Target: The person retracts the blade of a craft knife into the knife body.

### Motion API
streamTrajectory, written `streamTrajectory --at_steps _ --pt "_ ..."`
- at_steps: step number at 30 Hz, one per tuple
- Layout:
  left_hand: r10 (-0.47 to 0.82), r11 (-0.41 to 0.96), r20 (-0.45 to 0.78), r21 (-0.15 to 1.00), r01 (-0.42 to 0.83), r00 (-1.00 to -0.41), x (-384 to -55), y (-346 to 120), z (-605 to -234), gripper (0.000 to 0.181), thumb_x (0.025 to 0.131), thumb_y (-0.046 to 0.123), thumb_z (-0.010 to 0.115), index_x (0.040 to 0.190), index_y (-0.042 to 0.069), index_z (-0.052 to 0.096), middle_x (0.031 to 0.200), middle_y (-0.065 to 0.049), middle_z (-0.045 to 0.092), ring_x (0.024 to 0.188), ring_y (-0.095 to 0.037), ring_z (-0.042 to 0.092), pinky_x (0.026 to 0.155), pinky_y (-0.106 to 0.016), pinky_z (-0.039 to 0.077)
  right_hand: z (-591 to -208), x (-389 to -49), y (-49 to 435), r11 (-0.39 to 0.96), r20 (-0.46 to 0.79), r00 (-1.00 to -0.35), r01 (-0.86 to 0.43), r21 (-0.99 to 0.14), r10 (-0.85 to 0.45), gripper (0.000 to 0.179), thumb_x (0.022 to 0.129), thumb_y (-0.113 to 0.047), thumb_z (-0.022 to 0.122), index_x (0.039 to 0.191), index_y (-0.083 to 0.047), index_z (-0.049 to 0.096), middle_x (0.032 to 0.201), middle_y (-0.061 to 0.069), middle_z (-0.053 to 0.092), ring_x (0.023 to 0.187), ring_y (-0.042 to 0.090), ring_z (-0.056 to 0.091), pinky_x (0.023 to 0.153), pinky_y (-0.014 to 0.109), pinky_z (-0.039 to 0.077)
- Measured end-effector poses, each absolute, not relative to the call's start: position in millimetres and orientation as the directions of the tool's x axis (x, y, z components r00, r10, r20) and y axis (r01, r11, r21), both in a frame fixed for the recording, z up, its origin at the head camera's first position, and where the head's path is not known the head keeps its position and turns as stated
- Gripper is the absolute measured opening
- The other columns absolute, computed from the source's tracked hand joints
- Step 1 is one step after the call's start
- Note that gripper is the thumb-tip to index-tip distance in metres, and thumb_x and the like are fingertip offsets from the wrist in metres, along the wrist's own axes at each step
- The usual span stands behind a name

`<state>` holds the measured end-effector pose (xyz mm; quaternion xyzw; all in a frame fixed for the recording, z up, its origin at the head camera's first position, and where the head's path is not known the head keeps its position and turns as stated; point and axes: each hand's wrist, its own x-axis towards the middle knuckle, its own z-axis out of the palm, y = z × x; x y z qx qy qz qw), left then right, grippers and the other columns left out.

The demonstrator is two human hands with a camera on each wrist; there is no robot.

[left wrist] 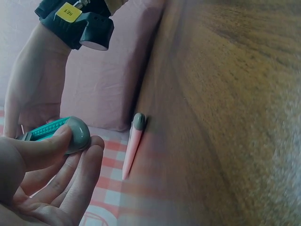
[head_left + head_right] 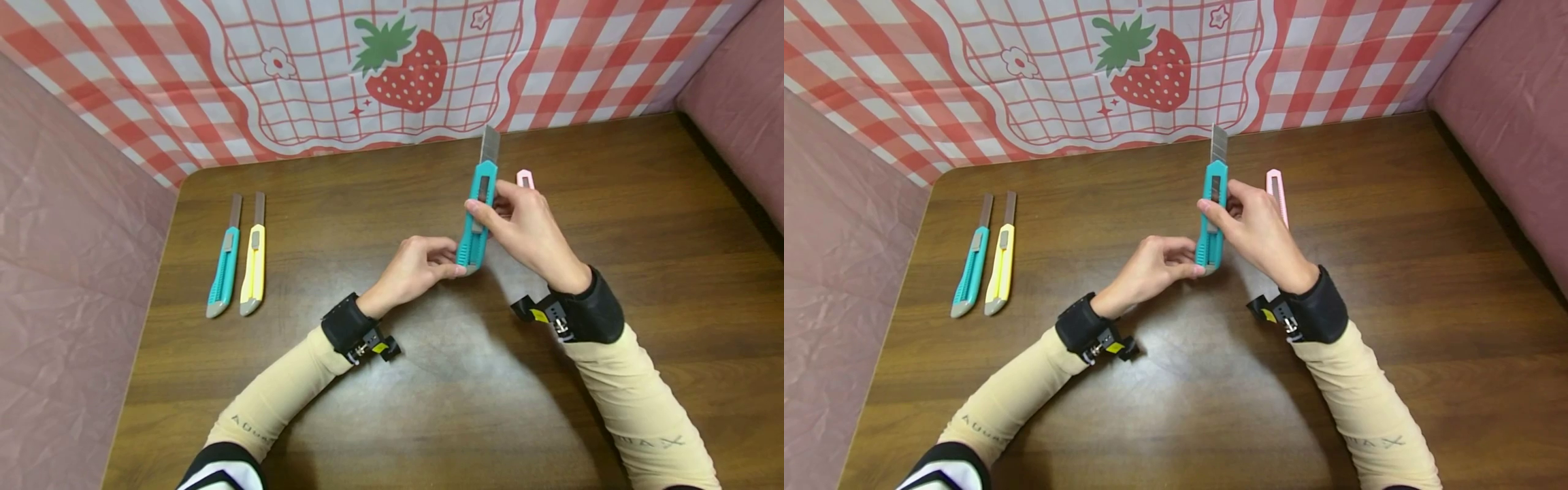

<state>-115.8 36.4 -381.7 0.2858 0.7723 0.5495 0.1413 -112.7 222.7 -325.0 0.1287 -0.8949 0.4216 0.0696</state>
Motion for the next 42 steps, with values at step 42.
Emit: streamTrajectory --at_steps 42 --pt "0.563 0.144 0.128 0.958 0.25 -0.817 -115.1 38.1 -382.9 0.023 0.08 0.005 0.071 0.103 -0.001 0.067 0.082 -0.009 0.069 0.066 -0.007 0.063 0.062 -0.037 0.06 -326.5 -112.9 224.2 0.632 0.248 -0.96 -0.274 -0.725 -0.131 0.03 0.092 -0.034 0.058 0.085 -0.005 0.064 0.063 0.008 0.06 0.05 0.015 0.049 0.042 0.024 0.035"
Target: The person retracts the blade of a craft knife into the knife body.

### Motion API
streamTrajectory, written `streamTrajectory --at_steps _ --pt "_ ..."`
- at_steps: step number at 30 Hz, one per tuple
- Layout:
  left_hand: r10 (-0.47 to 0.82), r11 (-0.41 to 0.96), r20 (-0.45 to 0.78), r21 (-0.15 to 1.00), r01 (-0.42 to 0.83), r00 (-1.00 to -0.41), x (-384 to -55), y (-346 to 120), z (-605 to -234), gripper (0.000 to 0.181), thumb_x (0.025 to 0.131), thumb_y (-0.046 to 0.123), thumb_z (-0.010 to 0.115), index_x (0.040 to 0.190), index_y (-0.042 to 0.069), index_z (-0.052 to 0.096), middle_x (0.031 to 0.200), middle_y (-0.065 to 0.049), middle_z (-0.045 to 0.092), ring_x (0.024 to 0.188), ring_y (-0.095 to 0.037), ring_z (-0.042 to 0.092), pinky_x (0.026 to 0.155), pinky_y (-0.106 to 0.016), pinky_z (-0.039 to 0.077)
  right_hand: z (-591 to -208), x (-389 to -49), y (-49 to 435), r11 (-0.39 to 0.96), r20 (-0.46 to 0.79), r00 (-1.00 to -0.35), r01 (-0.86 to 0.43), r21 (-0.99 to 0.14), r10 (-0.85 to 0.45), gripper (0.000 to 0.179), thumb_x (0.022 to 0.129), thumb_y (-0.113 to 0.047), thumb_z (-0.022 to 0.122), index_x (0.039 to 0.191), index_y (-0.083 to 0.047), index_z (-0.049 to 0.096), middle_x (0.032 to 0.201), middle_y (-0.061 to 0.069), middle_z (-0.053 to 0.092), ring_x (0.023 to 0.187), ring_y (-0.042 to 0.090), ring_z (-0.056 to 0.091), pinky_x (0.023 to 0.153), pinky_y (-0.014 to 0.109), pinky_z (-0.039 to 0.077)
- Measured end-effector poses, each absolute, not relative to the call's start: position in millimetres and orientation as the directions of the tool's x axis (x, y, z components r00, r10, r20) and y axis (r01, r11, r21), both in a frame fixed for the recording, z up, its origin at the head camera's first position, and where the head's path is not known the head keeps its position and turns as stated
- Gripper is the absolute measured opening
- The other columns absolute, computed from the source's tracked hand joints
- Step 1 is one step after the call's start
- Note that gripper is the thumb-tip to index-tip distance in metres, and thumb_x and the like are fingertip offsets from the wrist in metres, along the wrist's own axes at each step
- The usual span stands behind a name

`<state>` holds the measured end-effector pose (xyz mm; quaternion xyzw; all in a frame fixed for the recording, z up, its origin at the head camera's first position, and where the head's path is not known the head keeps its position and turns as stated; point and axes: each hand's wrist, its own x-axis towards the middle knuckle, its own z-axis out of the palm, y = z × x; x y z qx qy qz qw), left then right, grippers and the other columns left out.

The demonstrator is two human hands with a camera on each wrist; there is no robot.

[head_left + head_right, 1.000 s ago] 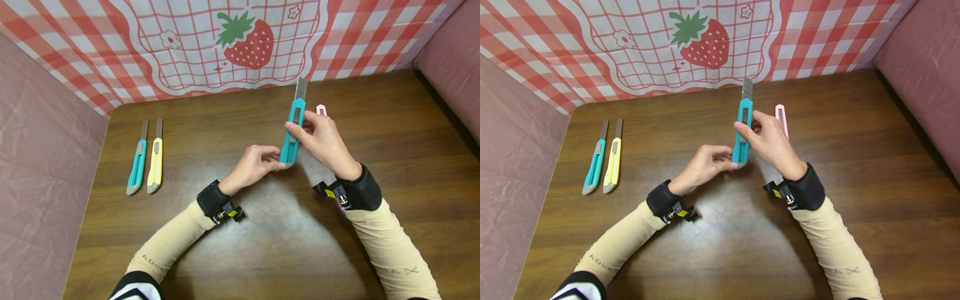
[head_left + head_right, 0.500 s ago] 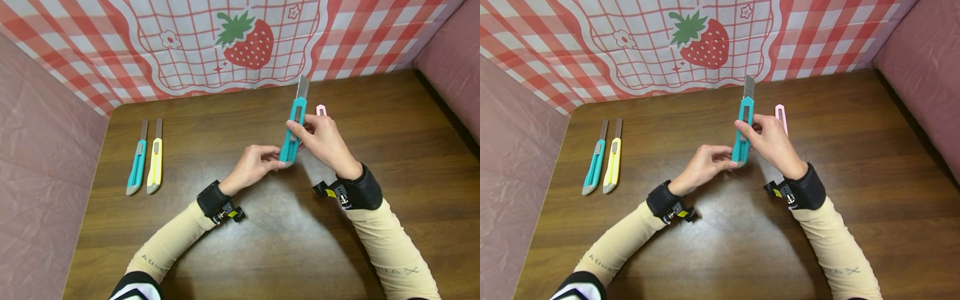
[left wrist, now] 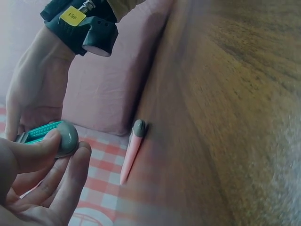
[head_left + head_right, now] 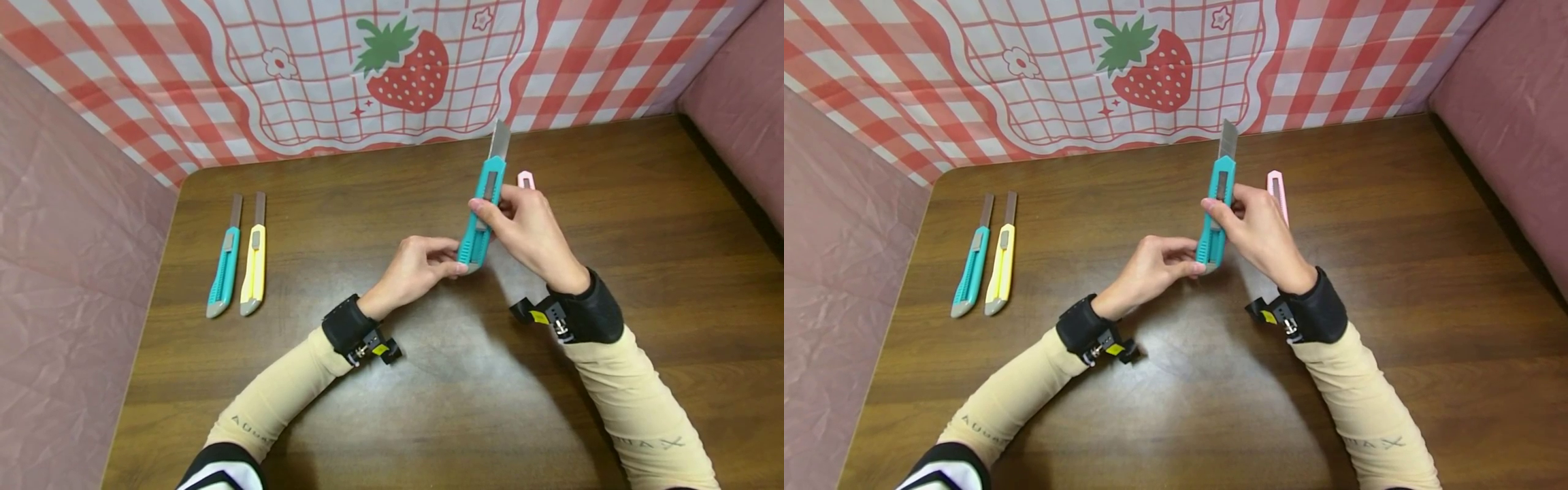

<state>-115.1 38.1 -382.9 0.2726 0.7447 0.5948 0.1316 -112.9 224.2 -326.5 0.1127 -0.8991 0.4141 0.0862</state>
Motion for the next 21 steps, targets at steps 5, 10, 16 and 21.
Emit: streamTrajectory --at_steps 5,10,16,21 --pt "0.557 0.131 0.125 0.963 0.236 -0.821 -115.1 38.7 -382.5 0.023 0.08 0.003 0.071 0.102 -0.001 0.067 0.082 -0.01 0.069 0.068 -0.008 0.063 0.063 -0.032 0.06 -325.4 -112.0 224.0 0.613 0.248 -0.958 -0.283 -0.737 -0.144 0.029 0.093 -0.032 0.057 0.088 -0.004 0.063 0.066 0.007 0.061 0.052 0.016 0.049 0.043 0.022 0.037" --pt "0.551 0.141 0.111 0.965 0.223 -0.827 -115.0 38.2 -382.2 0.023 0.08 0.003 0.071 0.102 -0.001 0.067 0.082 -0.01 0.069 0.068 -0.008 0.063 0.063 -0.026 0.059 -325.0 -111.8 222.4 0.613 0.252 -0.956 -0.292 -0.734 -0.154 0.026 0.092 -0.029 0.058 0.089 -0.003 0.063 0.068 0.007 0.061 0.053 0.015 0.05 0.043 0.02 0.038" --pt "0.545 0.11 0.103 0.975 0.193 -0.832 -116.6 38.8 -382.5 0.022 0.08 0.0 0.07 0.101 -0.004 0.066 0.081 -0.014 0.069 0.067 -0.011 0.064 0.065 -0.036 0.06 -325.9 -111.9 219.7 0.581 0.236 -0.957 -0.292 -0.76 -0.172 0.023 0.089 -0.023 0.063 0.097 -0.002 0.06 0.083 0.008 0.066 0.07 0.01 0.062 0.058 0.013 0.049" --pt "0.545 0.119 0.096 0.975 0.19 -0.833 -117.9 38.4 -380.7 0.022 0.08 0.0 0.07 0.102 -0.003 0.065 0.082 -0.014 0.069 0.068 -0.011 0.064 0.065 -0.036 0.06 -326.6 -112.3 219.4 0.579 0.22 -0.964 -0.267 -0.771 -0.153 0.025 0.09 -0.026 0.062 0.1 -0.003 0.06 0.087 0.008 0.067 0.075 0.008 0.063 0.063 0.012 0.051"
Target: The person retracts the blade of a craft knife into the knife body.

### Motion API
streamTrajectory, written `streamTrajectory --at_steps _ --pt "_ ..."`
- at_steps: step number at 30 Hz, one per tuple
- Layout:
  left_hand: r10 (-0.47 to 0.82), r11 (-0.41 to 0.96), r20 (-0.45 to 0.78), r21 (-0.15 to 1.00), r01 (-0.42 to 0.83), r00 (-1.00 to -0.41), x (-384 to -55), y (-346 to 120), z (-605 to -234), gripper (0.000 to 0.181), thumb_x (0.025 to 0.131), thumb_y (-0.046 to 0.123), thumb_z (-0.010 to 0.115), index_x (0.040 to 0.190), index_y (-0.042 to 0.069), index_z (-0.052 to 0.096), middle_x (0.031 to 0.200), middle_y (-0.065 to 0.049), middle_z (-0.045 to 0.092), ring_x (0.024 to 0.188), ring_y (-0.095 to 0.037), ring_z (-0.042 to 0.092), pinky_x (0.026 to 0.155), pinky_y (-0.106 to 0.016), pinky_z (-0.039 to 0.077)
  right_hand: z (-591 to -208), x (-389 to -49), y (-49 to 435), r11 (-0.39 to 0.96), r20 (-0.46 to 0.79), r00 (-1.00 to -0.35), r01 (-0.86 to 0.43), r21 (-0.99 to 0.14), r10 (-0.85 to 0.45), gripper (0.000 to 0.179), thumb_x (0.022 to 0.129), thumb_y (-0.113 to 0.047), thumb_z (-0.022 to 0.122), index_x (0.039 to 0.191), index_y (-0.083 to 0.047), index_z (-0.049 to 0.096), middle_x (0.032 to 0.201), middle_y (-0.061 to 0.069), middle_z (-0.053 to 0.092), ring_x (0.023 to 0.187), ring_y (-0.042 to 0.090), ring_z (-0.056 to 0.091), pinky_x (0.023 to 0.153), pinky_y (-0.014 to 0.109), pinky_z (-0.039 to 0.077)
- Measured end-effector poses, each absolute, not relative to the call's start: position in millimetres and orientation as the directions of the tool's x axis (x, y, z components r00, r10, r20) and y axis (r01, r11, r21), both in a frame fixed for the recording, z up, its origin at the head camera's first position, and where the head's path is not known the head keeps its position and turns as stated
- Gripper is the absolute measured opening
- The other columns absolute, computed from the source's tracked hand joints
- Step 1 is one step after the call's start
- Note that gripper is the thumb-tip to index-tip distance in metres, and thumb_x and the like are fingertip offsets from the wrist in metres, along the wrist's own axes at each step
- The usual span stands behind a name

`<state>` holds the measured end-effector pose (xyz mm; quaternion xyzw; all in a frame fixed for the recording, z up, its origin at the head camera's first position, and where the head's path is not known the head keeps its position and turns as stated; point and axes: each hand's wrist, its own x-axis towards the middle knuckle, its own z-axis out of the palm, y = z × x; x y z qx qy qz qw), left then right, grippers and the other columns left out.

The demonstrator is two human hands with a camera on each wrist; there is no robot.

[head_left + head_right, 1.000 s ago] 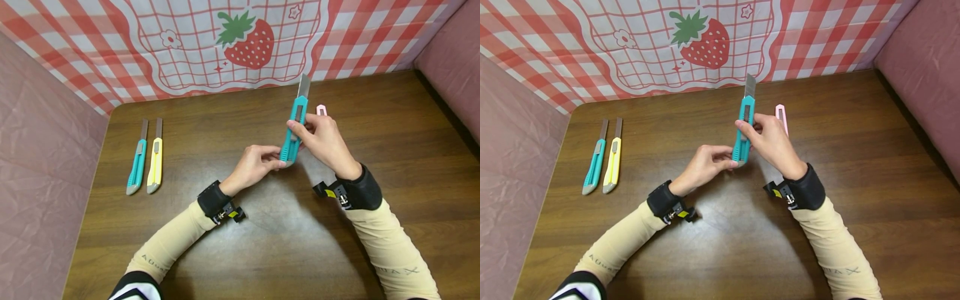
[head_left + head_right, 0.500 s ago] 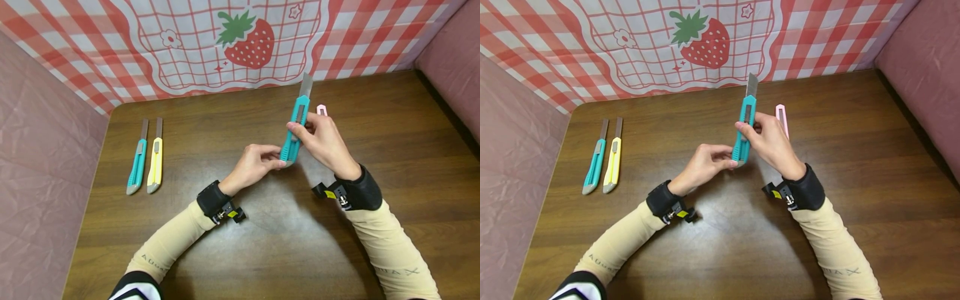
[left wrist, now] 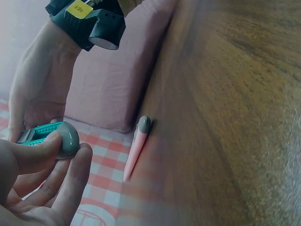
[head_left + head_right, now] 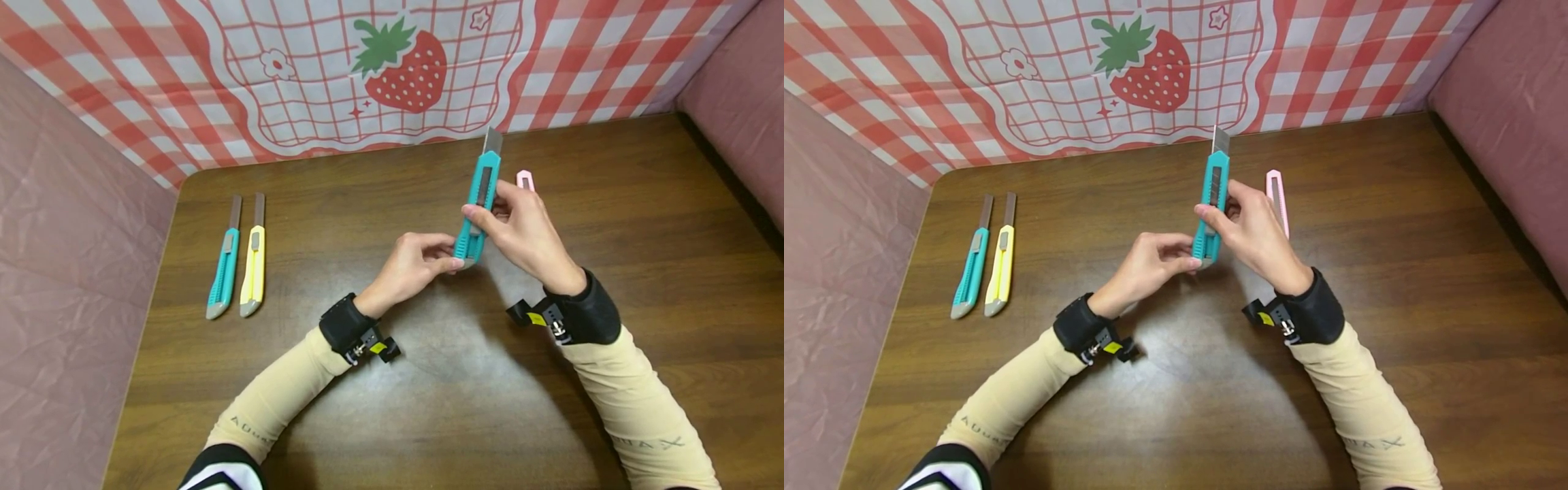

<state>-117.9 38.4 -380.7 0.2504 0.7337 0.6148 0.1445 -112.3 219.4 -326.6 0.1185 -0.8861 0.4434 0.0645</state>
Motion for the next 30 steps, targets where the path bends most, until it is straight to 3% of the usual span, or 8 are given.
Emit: streamTrajectory --at_steps 14,30 --pt "0.554 0.108 0.096 0.977 0.186 -0.827 -118.1 37.2 -380.7 0.022 0.081 0.002 0.069 0.103 -0.003 0.065 0.083 -0.015 0.069 0.069 -0.013 0.064 0.066 -0.037 0.06 -328.1 -114.3 219.2 0.577 0.185 -0.973 -0.232 -0.783 -0.14 0.032 0.092 -0.033 0.058 0.101 -0.003 0.059 0.089 0.01 0.067 0.079 0.011 0.063 0.061 0.015 0.05" --pt "0.551 0.119 0.112 0.97 0.212 -0.827 -117.8 36.0 -379.2 0.023 0.082 0.003 0.069 0.103 -0.002 0.066 0.082 -0.013 0.069 0.067 -0.015 0.064 0.064 -0.041 0.06 -328.8 -114.3 218.5 0.578 0.204 -0.969 -0.249 -0.777 -0.142 0.036 0.095 -0.037 0.051 0.09 -0.003 0.063 0.072 0.008 0.064 0.057 0.021 0.059 0.047 0.018 0.049"
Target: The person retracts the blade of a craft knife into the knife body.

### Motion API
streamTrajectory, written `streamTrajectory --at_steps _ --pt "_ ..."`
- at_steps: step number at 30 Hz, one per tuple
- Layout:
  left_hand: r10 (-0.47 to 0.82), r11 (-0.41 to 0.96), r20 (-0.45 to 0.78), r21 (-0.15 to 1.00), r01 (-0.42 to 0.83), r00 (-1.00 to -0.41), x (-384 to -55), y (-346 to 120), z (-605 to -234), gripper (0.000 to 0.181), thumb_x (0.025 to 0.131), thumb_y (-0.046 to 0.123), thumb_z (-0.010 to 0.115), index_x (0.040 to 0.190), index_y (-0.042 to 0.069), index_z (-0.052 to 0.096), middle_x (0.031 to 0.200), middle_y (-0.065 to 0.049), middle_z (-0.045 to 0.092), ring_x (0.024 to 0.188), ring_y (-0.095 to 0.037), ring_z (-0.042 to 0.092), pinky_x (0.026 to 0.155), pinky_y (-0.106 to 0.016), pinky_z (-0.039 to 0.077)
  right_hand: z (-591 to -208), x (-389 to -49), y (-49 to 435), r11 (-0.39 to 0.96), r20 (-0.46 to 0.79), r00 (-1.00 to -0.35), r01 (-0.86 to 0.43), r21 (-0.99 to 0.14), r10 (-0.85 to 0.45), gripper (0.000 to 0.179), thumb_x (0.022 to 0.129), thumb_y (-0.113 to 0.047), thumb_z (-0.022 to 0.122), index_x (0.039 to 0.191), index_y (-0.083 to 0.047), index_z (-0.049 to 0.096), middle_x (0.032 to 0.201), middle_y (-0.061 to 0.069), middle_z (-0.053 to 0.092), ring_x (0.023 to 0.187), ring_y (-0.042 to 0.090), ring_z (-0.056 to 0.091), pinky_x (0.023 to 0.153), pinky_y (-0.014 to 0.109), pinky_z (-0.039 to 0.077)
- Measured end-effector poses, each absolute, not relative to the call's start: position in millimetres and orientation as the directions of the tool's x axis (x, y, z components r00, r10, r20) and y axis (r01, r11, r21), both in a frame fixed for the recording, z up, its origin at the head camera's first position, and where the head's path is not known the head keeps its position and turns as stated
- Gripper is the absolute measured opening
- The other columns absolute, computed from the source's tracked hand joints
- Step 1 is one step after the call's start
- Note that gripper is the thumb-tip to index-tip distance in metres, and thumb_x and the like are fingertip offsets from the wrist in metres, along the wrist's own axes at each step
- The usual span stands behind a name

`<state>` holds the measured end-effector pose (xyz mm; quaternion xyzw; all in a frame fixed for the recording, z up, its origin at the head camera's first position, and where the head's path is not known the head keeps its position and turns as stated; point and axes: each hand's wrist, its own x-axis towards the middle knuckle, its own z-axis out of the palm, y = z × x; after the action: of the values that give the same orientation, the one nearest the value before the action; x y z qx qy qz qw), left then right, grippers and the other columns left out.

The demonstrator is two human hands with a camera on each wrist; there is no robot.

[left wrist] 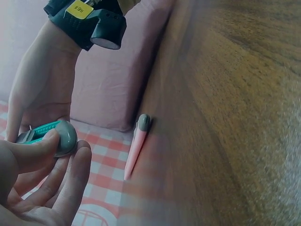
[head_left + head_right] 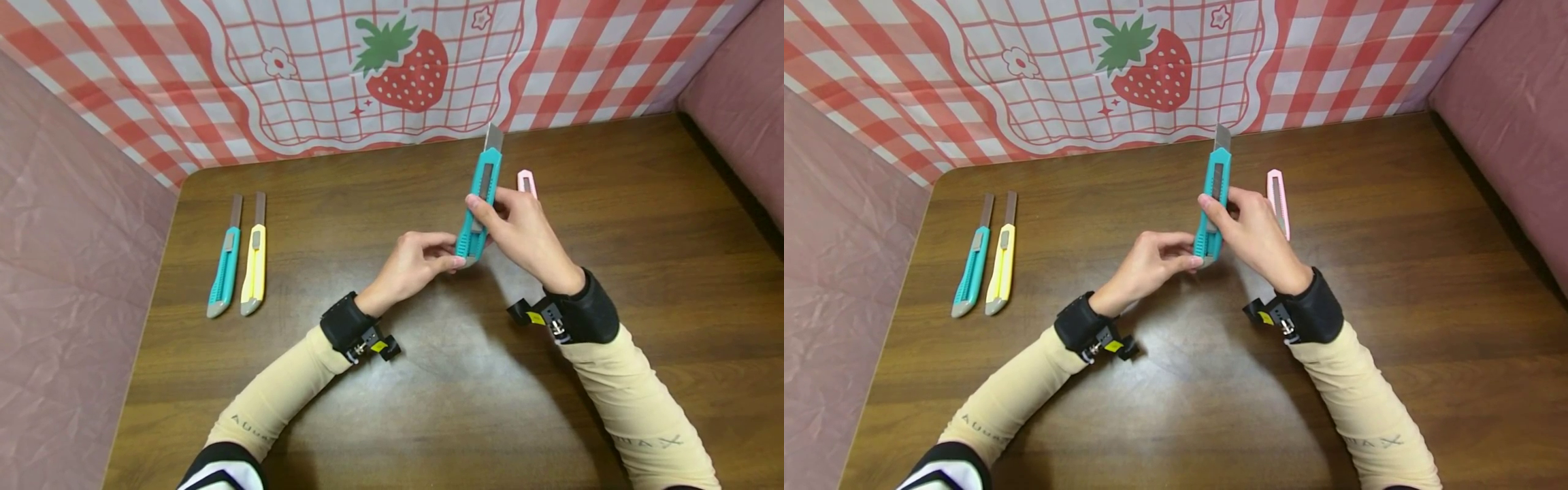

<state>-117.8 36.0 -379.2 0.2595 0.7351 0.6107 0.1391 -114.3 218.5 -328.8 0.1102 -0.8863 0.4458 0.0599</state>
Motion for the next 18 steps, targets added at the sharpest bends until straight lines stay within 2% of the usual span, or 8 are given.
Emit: streamTrajectory --at_steps 5,12,18 --pt "0.554 0.122 0.11 0.97 0.211 -0.825 -118.2 36.2 -379.6 0.023 0.082 0.004 0.069 0.104 -0.002 0.066 0.083 -0.013 0.069 0.067 -0.014 0.064 0.064 -0.041 0.06 -328.9 -114.1 219.0 0.581 0.198 -0.97 -0.245 -0.776 -0.144 0.038 0.096 -0.038 0.05 0.089 -0.003 0.063 0.071 0.008 0.065 0.054 0.017 0.059 0.045 0.019 0.05" --pt "0.551 0.123 0.111 0.97 0.211 -0.827 -117.7 36.6 -378.4 0.023 0.082 0.004 0.069 0.105 -0.001 0.066 0.083 -0.013 0.069 0.067 -0.013 0.064 0.064 -0.041 0.059 -328.7 -114.4 219.4 0.582 0.196 -0.969 -0.246 -0.775 -0.149 0.039 0.096 -0.037 0.049 0.085 -0.003 0.063 0.069 0.009 0.065 0.054 0.023 0.06 0.044 0.019 0.049" --pt "0.546 0.131 0.113 0.967 0.218 -0.83 -117.2 36.9 -378.5 0.023 0.082 0.004 0.07 0.104 -0.001 0.066 0.083 -0.013 0.069 0.066 -0.012 0.064 0.064 -0.041 0.06 -328.9 -114.2 218.9 0.591 0.204 -0.968 -0.252 -0.766 -0.149 0.036 0.096 -0.033 0.05 0.085 -0.002 0.064 0.068 0.01 0.065 0.052 0.015 0.058 0.045 0.018 0.049"
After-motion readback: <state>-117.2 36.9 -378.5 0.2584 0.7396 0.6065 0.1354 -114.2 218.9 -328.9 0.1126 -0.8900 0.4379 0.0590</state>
